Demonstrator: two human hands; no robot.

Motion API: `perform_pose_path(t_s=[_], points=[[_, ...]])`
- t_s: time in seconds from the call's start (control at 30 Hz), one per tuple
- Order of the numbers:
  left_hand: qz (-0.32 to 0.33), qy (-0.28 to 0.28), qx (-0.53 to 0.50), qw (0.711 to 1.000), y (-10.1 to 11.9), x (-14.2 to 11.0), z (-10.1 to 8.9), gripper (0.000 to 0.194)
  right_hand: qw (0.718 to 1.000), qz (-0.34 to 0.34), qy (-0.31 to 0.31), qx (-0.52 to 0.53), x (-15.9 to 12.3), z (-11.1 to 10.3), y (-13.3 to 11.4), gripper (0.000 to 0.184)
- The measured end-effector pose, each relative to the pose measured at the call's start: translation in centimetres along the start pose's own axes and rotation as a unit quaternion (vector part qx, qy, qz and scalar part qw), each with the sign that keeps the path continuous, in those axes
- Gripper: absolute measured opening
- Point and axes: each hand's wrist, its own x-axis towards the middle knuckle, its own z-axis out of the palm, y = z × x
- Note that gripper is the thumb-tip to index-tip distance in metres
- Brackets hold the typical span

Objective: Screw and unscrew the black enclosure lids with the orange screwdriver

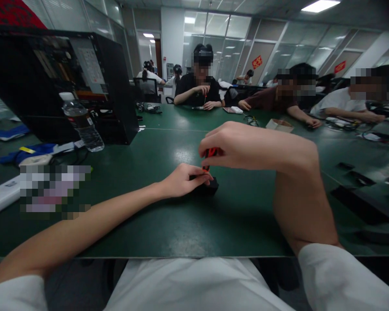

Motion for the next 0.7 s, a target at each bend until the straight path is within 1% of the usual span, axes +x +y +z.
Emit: perform_pose_path(t_s=[0.07,0.1,0.2,0.27,0.4,0.5,0.57,0.63,0.7], points=[[0.003,0.010,0.057,0.998,-0.1,0.0,0.5,0.024,0.999,0.026,-0.041,0.008,0.2,0.3,-0.1,0.022],[-0.004,0.010,0.096,0.995,-0.2,0.0,0.8,0.028,0.997,0.046,-0.056,0.008,0.2,0.4,-0.2,0.023],[-0.064,-0.007,0.214,0.975,-0.4,0.0,2.0,0.048,0.993,0.092,-0.079,-0.007,-0.1,0.4,-0.4,0.024],[-0.094,-0.007,0.255,0.962,-0.5,0.0,2.6,0.050,0.991,0.097,-0.095,-0.018,-0.2,0.3,-0.6,0.025],[-0.101,0.008,0.250,0.963,-0.5,-0.1,2.9,0.044,0.990,0.089,-0.111,-0.025,-0.2,0.0,-0.9,0.024],[-0.089,0.015,0.239,0.967,-0.5,-0.3,2.7,0.043,0.991,0.082,-0.106,-0.008,-0.7,0.3,-0.7,0.026],[-0.083,0.014,0.236,0.968,-0.6,-0.4,2.6,0.042,0.990,0.075,-0.115,0.017,-1.7,1.2,-0.1,0.028],[-0.080,0.006,0.231,0.970,-0.6,-0.5,2.4,0.041,0.985,0.061,-0.149,0.068,-3.3,2.3,0.9,0.032],[-0.078,-0.005,0.224,0.971,-0.6,-0.5,2.3,0.040,0.972,0.049,-0.188,0.135,-5.4,3.5,2.3,0.037]])
